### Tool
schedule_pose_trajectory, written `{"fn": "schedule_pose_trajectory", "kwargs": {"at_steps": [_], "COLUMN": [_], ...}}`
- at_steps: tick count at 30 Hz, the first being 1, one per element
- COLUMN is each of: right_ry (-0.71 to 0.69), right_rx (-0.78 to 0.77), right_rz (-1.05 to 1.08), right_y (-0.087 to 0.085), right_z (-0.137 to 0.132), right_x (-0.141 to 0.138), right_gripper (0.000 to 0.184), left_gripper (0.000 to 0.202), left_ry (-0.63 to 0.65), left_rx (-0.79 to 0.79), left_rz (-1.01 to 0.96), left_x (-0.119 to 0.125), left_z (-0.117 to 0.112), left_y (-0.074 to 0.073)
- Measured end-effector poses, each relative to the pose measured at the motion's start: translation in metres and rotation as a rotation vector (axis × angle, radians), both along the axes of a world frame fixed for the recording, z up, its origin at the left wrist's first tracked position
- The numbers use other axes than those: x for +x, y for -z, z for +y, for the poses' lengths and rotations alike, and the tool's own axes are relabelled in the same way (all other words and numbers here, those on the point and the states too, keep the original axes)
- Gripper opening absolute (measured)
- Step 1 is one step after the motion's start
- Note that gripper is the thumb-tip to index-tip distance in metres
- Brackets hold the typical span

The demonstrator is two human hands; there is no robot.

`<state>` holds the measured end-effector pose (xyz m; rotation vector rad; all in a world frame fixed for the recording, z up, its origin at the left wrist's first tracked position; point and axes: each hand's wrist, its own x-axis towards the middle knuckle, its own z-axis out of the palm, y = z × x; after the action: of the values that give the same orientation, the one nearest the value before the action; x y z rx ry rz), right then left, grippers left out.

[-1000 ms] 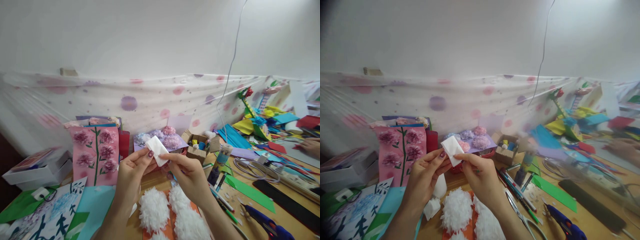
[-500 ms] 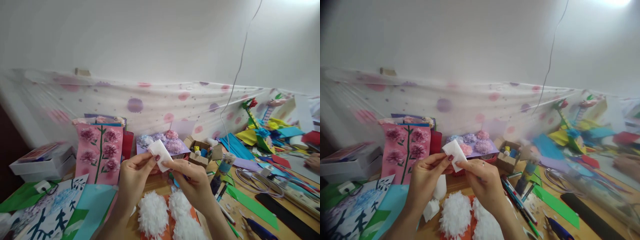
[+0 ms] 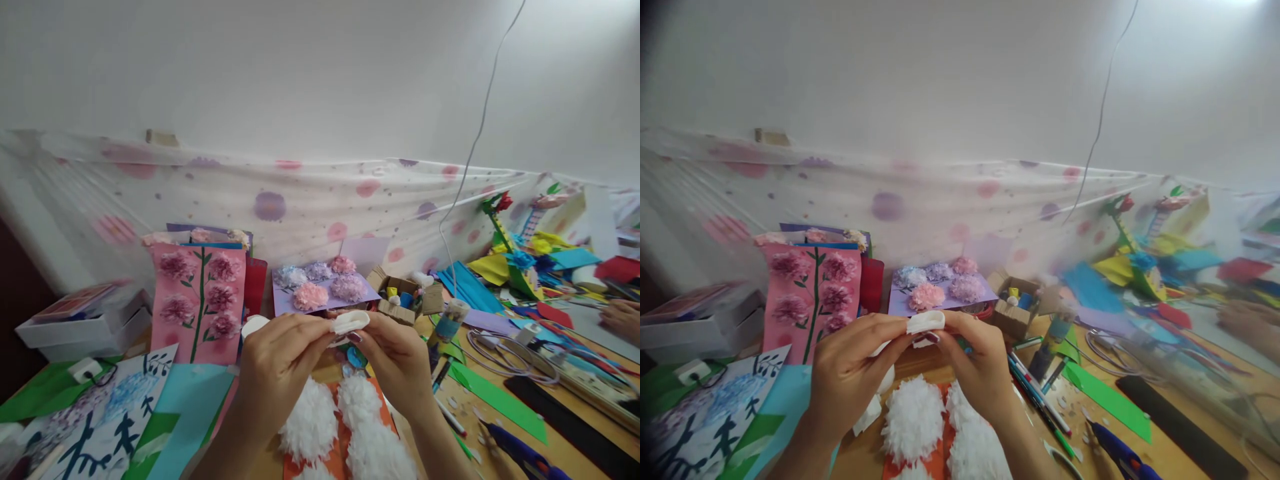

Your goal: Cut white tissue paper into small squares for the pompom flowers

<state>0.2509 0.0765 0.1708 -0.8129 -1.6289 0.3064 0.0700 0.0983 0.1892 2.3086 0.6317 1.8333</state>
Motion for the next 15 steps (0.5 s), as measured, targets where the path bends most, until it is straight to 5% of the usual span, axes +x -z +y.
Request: {"fn": "schedule_pose_trajectory", "kwargs": {"at_steps": [4,10,13,15], "right_ry": [0.067,0.114,0.123,0.132], "right_rx": [0.099,0.111,0.052,-0.035], "right_rz": [-0.071,-0.079,-0.086,-0.091], "right_y": [-0.002,-0.007,-0.009,-0.011], "right_z": [0.001,0.0,-0.002,-0.006], "right_x": [0.0,-0.004,-0.006,-0.004], "right_gripper": [0.023,0.022,0.019,0.022], "left_gripper": [0.014,0.011,0.012,0.01], "left_ry": [-0.001,0.02,0.051,0.122], "left_rx": [0.106,0.046,-0.122,-0.377], "left_rz": [-0.022,0.008,-0.017,-0.129], "left_x": [0.001,0.001,0.002,0.005], "left_z": [0.004,0.002,0.002,0.004], "left_y": [0.001,0.0,0.001,0.002]}}
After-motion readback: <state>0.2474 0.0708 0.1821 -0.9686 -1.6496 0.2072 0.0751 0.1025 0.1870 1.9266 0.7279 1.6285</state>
